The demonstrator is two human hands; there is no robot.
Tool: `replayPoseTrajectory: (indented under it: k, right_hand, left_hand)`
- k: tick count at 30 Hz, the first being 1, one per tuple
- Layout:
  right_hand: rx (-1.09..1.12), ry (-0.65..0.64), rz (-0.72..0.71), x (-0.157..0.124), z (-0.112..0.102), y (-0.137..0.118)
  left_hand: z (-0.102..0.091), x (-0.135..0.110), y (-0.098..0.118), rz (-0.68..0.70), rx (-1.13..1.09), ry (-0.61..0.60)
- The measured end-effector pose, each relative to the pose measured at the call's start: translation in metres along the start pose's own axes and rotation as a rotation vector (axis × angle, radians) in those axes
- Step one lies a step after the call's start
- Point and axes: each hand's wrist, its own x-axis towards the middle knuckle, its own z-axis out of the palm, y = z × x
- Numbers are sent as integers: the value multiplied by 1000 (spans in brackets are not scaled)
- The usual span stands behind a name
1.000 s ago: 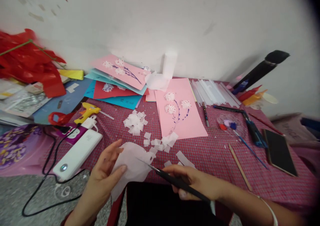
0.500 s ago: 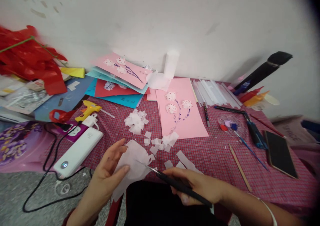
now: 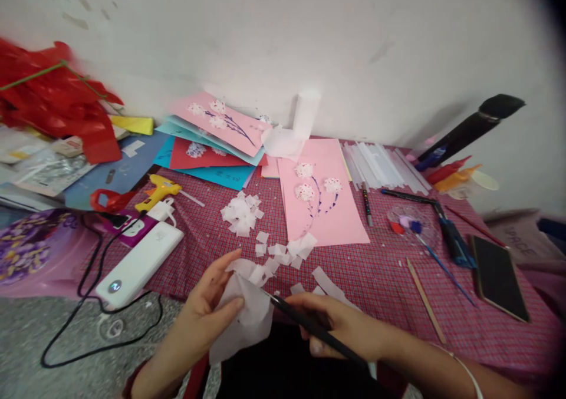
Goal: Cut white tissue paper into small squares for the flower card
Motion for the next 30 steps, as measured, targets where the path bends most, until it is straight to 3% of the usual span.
replayPoseTrajectory:
  k: [8, 26, 30]
  right_hand:
    - [-82, -18, 25, -6, -4, -8]
    - [3, 82, 39, -2, 6, 9]
    - [-40, 51, 40, -1, 3, 7]
  left_hand:
    - [-4, 1, 6, 47, 83, 93]
    - [3, -3, 2, 31, 90, 26]
    - [3, 0, 7, 41, 111, 61]
